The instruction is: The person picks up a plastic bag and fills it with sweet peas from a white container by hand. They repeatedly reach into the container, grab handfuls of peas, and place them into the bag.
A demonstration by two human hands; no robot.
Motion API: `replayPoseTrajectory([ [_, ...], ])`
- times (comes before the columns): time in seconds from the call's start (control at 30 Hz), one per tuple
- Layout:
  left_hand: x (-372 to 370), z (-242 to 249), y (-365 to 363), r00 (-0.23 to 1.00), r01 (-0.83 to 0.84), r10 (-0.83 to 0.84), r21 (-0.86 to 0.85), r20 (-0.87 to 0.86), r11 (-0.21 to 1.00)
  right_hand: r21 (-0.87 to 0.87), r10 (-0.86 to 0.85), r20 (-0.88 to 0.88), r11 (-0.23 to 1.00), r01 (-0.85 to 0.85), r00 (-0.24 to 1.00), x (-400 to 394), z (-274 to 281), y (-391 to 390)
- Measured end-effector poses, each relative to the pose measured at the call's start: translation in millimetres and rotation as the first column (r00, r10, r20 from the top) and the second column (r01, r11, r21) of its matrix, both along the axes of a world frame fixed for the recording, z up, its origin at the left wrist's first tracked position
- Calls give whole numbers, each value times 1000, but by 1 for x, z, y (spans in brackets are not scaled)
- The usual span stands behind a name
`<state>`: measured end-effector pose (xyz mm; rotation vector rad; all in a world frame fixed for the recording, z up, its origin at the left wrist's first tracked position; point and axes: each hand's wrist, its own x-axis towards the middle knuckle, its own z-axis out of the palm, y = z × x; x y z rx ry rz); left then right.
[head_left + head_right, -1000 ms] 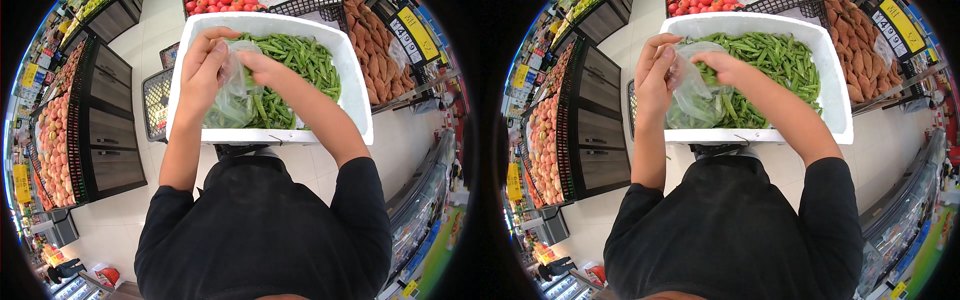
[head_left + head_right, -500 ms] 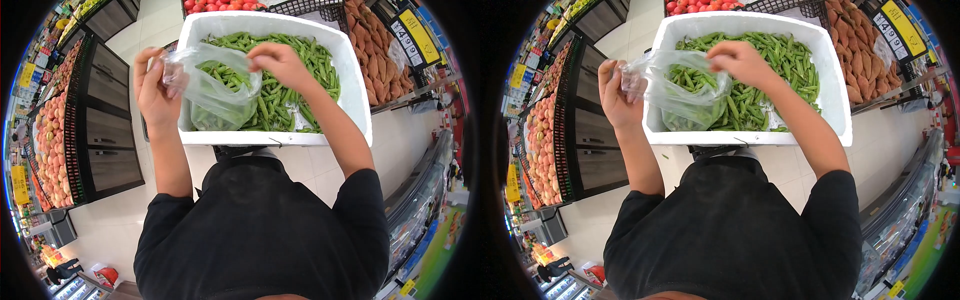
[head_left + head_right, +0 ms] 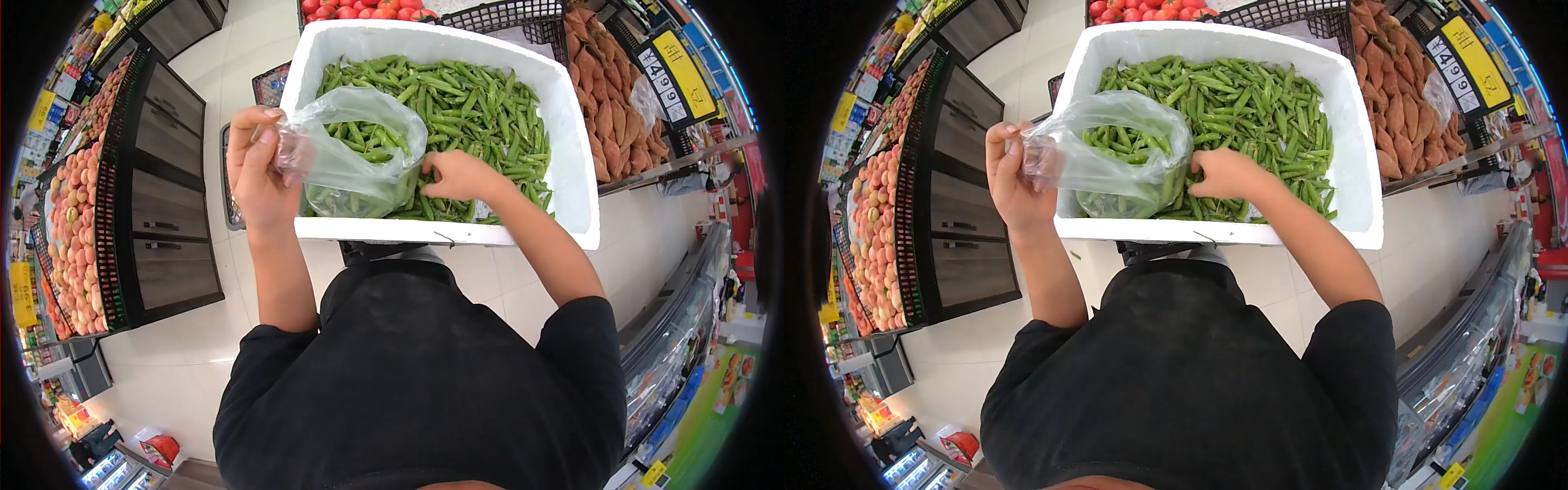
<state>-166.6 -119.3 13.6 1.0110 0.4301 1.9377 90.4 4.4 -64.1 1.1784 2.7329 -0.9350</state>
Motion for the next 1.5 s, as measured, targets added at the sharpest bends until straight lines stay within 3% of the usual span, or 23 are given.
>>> replayPoseTrajectory([
  [0.2,5,1,-3,1000,20,-20,-11,-6,1000,206,82,178,971,-119,981,-8,-7,-5],
  [0.3,3,-2,-5,999,-26,24,-36,-45,999,68,-218,-225,969,239,950,3,12,7],
  [0.33,5,0,-8,998,-38,36,-37,-42,999,18,-392,-364,904,427,845,7,21,10],
  [0.37,7,3,-10,993,-89,82,-88,-80,992,-81,-413,-608,882,464,678,13,21,21],
  [0.43,10,5,-9,985,-137,121,-136,-121,981,-326,-414,-880,882,339,232,5,49,9],
  [0.53,17,7,-1,987,-114,98,-127,-127,985,-267,-306,-924,946,184,229,-25,72,-20],
  [0.6,24,11,4,981,-196,189,-166,-52,967,175,125,-697,985,-2,707,-32,76,-25],
  [0.63,26,12,4,982,-187,180,-167,-54,968,173,117,-698,985,8,707,-38,69,-25],
  [0.7,26,12,4,979,-204,198,-135,-58,970,454,386,-460,876,-162,799,-48,48,-17],
  [0.77,20,8,2,988,-144,140,-59,-67,988,481,343,-469,872,-90,814,-49,38,-13],
  [0.83,18,8,-3,982,-183,178,-88,-61,979,514,-100,-251,829,220,963,-48,47,-18],
  [0.9,16,9,-4,977,-210,205,-112,-60,971,543,-197,-194,794,272,961,-44,44,-16],
  [0.97,15,8,-4,973,-229,223,-135,-57,964,496,-388,60,811,310,920,-37,31,-4],
  [1.0,13,7,-3,977,-208,202,-107,-62,972,497,-389,60,811,311,919,-32,32,2],
  [1.07,11,5,-1,982,-184,179,-77,-67,980,55,-249,45,967,247,967,-25,32,14],
  [1.1,11,5,0,984,-169,164,-74,-63,983,56,-252,46,967,249,967,-22,32,20],
  [1.17,9,4,2,988,-147,143,-71,-61,987,-262,-285,-340,944,201,896,-18,32,26],
  [1.2,6,4,2,986,-164,160,-69,-50,984,-530,-487,-502,826,190,714,-20,57,17],
  [1.23,5,4,2,983,-183,181,-68,-40,981,-654,-543,-667,754,-52,509,-9,67,25],
  [1.3,9,15,3,957,-290,290,-126,-20,949,-608,-604,-775,631,-481,186,3,76,40],
  [1.37,10,17,1,921,-384,389,-187,-8,904,-639,-609,-760,640,-426,226,7,79,41],
  [1.43,1,6,-1,969,-231,239,-103,71,968,-663,-612,-747,653,-367,259,8,78,35],
  [1.5,-11,-5,-7,984,-178,178,-31,-4,984,-532,-562,-550,806,259,618,4,70,19],
])
